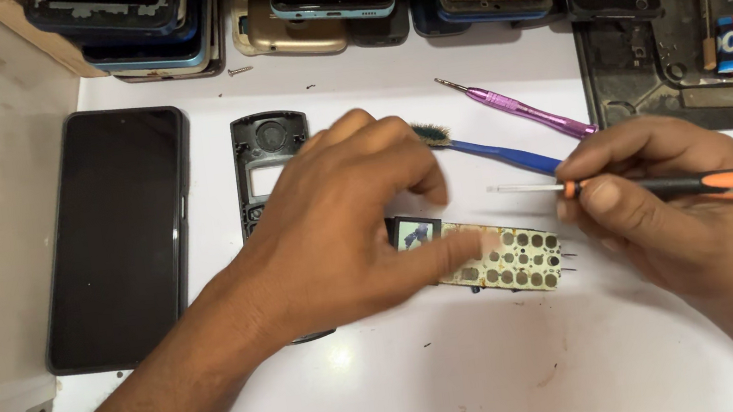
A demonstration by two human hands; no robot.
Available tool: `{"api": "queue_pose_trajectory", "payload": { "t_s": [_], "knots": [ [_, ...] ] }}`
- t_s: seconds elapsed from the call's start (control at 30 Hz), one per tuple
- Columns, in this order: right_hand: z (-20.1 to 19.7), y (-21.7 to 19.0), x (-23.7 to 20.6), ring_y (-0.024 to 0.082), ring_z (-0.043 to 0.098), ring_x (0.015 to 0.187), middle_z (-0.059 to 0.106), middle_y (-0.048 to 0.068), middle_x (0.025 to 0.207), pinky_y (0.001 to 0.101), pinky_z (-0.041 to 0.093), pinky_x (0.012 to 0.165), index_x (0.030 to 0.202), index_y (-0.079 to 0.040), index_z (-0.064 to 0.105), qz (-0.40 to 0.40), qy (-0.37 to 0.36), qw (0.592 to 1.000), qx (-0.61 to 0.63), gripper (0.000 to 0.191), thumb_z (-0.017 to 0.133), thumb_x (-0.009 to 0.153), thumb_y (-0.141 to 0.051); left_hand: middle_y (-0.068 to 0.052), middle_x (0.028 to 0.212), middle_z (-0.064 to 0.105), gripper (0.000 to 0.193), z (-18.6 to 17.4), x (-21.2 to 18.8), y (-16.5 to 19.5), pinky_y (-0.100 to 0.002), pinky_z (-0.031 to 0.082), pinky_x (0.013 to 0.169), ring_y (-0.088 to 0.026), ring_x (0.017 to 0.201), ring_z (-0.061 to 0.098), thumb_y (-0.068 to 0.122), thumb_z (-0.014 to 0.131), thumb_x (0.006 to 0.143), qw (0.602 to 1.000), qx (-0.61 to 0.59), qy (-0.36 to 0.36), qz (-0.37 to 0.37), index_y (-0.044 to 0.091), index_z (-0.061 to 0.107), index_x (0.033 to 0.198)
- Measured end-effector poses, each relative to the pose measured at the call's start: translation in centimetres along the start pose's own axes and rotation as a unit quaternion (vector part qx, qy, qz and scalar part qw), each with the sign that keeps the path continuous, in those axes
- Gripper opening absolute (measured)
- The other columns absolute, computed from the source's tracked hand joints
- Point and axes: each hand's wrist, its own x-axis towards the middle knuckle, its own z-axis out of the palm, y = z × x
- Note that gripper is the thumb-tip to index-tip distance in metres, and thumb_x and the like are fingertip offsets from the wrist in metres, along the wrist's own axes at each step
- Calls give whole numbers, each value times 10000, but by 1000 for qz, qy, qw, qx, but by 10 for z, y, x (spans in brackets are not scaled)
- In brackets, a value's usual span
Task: The person disassembles a feature phone and works on its keypad board with a screwdriver, prying at the button contacts and separating the keypad membrane from the board. They hold the phone steady with one hand while working the screwdriver tip across the contact pads, then lift the board free of the housing.
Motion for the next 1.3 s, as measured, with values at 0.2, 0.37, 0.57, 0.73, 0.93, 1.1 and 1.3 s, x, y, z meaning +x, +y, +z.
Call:
{"api": "queue_pose_trajectory", "payload": {
  "t_s": [0.2,0.37,0.57,0.73,0.93,1.1,1.3],
  "knots": [
    [10,-11,1,127,692,942,710,93,1039,256,571,838,1112,10,672,-89,13,984,-156,233,728,891,-36,-54,986,730,665,8,-1,7,-436,477,819,-231,976,650,406,858,687,994,84,-48,46,58,644,1211],
    [17,-13,-5,119,674,841,727,89,969,245,543,726,1045,5,695,-112,27,959,-257,184,765,885,-53,-51,582,665,657,5,3,13,-423,519,681,-226,605,687,420,788,803,976,72,-149,-144,87,568,1325],
    [24,-19,-9,105,683,745,750,76,891,207,505,563,970,-31,692,-215,-64,923,-312,201,794,799,-56,9,568,680,641,1,7,17,-381,568,596,-184,520,725,283,739,805,971,-6,-180,-158,82,536,1379],
    [26,-21,-10,113,668,700,755,68,844,193,473,513,938,-27,691,-216,-59,928,-297,180,804,801,-48,-12,536,669,535,5,9,18,-409,529,574,-205,525,709,285,745,801,968,11,-197,-155,93,550,1261],
    [26,-20,-8,125,704,739,736,98,870,219,517,582,935,-12,673,-227,-49,925,-300,156,772,816,-32,-26,517,654,266,8,7,16,-394,521,535,-214,478,693,159,662,861,976,-32,-83,-197,78,575,1098],
    [27,-22,-8,170,695,786,751,100,876,237,535,604,943,-1,695,-212,-61,928,-301,166,772,797,-22,-60,726,697,354,7,2,11,-391,535,591,-203,622,705,148,665,824,984,-21,-10,-179,60,566,1152],
    [26,-22,-5,191,743,822,729,133,897,280,573,698,943,15,679,-235,-66,931,-272,143,736,812,4,-183,1227,607,884,6,-2,3,-493,430,1023,-319,1201,539,314,848,659,991,45,-59,-110,15,484,1408]
  ]
}}
